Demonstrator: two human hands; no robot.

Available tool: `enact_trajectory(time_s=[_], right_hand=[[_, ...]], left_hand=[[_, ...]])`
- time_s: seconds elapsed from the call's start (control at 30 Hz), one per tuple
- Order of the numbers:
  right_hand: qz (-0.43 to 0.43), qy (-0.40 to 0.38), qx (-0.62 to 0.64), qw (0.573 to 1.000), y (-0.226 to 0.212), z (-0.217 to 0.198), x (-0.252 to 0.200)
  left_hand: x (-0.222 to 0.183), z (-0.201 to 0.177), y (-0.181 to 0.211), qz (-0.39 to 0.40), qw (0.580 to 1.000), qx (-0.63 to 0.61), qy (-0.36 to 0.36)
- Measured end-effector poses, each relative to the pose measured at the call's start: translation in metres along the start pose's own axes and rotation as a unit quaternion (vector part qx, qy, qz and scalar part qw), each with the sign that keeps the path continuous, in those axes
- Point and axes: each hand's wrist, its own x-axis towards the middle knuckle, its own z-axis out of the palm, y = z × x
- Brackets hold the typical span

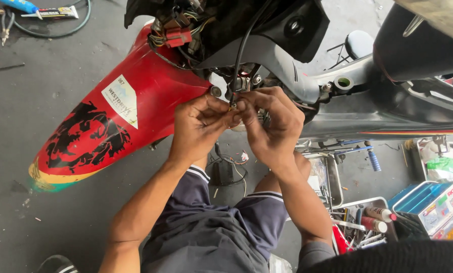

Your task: Connecting and insulating headlight wiring on a motorcycle using wire strippers and electrical tape.

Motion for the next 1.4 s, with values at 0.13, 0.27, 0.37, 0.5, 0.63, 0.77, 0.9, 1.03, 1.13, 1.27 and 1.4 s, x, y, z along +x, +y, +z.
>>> enact_trajectory(time_s=[0.13, 0.27, 0.37, 0.5, 0.63, 0.77, 0.9, 1.03, 1.13, 1.27, 1.4], right_hand=[[0.070, 0.012, 0.098, 0.993, 0.020, -0.001, -0.016], [0.097, 0.031, 0.172, 0.980, 0.030, 0.001, -0.029], [0.106, 0.029, 0.186, 0.976, 0.033, 0.000, -0.030], [0.158, 0.017, 0.219, 0.963, 0.045, -0.002, -0.040], [0.158, 0.044, 0.272, 0.948, 0.059, -0.016, -0.066], [0.218, 0.006, 0.181, 0.959, 0.070, -0.041, -0.108], [0.320, -0.049, 0.115, 0.939, 0.081, -0.065, -0.160], [0.295, -0.009, 0.055, 0.954, 0.078, -0.069, -0.169], [0.311, 0.019, 0.061, 0.948, 0.069, -0.061, -0.149], [0.345, 0.002, 0.247, 0.905, 0.050, -0.027, -0.103], [0.350, 0.049, 0.330, 0.875, 0.054, 0.010, -0.086]], left_hand=[[-0.004, -0.006, -0.011, -0.017, 1.000, 0.015, 0.005], [-0.005, -0.013, -0.015, -0.031, 0.999, 0.007, -0.026], [-0.005, -0.013, -0.008, -0.039, 0.998, 0.009, -0.044], [-0.006, -0.015, -0.004, -0.046, 0.998, 0.018, -0.045], [-0.006, -0.020, -0.006, -0.062, 0.997, 0.005, -0.041], [-0.009, -0.023, -0.003, -0.075, 0.996, 0.007, -0.052], [-0.007, -0.022, 0.004, -0.072, 0.995, 0.018, -0.059], [-0.008, -0.020, 0.001, -0.081, 0.995, 0.009, -0.062], [-0.008, -0.016, -0.001, -0.091, 0.994, 0.005, -0.055], [-0.009, -0.014, -0.004, -0.096, 0.994, -0.012, -0.053], [-0.010, -0.020, -0.007, -0.091, 0.994, -0.013, -0.056]])
